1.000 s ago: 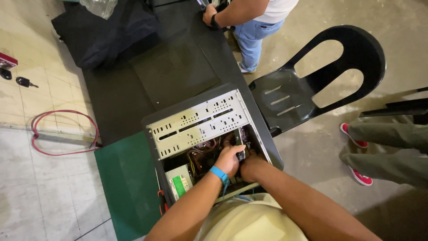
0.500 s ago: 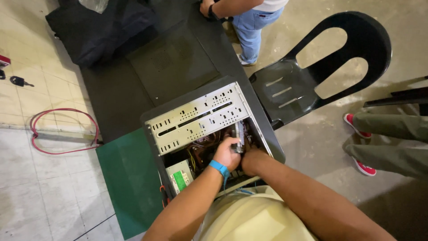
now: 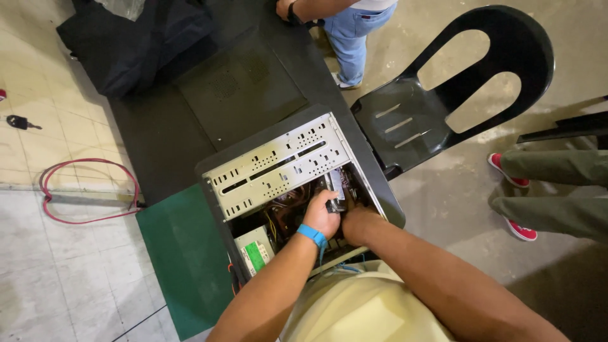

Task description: Connecting internal cables and securing components with a screwdriver inside a computer case.

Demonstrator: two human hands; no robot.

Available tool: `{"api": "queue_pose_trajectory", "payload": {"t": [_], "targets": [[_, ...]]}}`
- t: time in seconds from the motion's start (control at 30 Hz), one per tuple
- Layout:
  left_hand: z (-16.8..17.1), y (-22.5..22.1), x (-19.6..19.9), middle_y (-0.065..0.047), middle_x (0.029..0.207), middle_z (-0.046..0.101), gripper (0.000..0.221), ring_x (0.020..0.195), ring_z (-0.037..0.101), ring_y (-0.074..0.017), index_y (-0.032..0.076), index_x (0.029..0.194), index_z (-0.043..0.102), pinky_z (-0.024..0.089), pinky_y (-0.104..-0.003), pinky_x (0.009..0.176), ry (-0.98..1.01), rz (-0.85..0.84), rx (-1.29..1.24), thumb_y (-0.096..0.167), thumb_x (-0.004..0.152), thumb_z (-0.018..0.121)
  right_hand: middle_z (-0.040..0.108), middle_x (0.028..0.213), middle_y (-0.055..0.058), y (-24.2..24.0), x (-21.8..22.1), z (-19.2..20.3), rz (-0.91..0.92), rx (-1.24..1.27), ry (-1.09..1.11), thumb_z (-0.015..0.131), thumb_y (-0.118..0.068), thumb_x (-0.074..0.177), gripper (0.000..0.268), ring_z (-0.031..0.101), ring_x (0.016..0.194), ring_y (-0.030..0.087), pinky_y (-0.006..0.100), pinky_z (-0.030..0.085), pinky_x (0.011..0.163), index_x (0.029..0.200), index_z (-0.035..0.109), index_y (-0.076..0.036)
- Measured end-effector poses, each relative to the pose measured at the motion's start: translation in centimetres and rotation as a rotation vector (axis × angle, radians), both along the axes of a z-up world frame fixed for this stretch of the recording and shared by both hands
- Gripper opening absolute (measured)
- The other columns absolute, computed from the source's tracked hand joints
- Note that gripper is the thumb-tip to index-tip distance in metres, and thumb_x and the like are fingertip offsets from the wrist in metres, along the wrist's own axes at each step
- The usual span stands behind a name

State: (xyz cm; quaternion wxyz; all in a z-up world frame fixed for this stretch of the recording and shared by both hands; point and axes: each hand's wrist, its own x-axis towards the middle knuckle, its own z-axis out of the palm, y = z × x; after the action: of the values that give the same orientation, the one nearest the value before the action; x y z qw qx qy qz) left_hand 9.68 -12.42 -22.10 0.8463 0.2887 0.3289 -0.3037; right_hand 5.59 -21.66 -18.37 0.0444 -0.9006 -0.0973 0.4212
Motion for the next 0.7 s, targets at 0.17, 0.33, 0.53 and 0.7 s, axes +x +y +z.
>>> {"api": "queue_pose_trajectory", "payload": {"t": [0.17, 0.33, 0.53, 0.7], "targets": [[-4.0, 0.3, 2.0, -0.012, 0.1, 0.073, 0.032, 0.098, 0.071, -0.0259, -0.002, 0.103, 0.072, 0.056, -0.035, 0.09, 0.137, 0.173, -0.09, -0.006, 0.072, 0.068, 0.073, 0.11, 0.024, 0.8, 0.3, 0.3, -0.067, -0.009, 0.026, 0.044, -0.006, 0.093, 0.038, 0.067, 0.113, 0.042, 0.055, 0.058, 0.092, 0.108, 0.076, 0.008], [-9.6, -1.1, 1.8, -0.015, 0.1, 0.065, 0.03, 0.099, 0.062, -0.0241, -0.009, 0.105, 0.068, 0.052, -0.04, 0.097, -0.167, -0.058, 0.172, -0.005, 0.076, 0.071, 0.065, 0.131, 0.025, 0.8, 0.5, -0.1, -0.002, -0.021, 0.072, 0.046, -0.014, 0.092, 0.048, 0.059, 0.125, 0.044, 0.055, 0.052, 0.101, 0.132, 0.065, 0.005], [-7.7, -1.7, 1.6, -0.014, 0.115, 0.059, 0.048, 0.113, 0.053, -0.0255, -0.009, 0.117, 0.061, 0.043, -0.051, 0.106, -0.25, -0.379, 0.423, 0.013, 0.076, 0.074, 0.054, 0.143, 0.023, 1.3, 0.6, 1.0, -0.463, 0.077, 0.071, 0.045, -0.024, 0.096, 0.058, 0.055, 0.134, 0.044, 0.055, 0.044, 0.11, 0.148, 0.037, 0.001], [-1.0, -1.9, 2.0, -0.016, 0.116, 0.06, 0.05, 0.117, 0.056, -0.0267, -0.006, 0.117, 0.063, 0.044, -0.051, 0.107, -0.281, -0.534, 0.608, 0.023, 0.077, 0.07, 0.06, 0.121, 0.028, 0.0, -2.0, -5.7, -0.18, 0.108, -0.168, 0.048, -0.014, 0.088, 0.048, 0.067, 0.107, 0.048, 0.055, 0.058, 0.087, 0.127, 0.056, 0.013]]}}
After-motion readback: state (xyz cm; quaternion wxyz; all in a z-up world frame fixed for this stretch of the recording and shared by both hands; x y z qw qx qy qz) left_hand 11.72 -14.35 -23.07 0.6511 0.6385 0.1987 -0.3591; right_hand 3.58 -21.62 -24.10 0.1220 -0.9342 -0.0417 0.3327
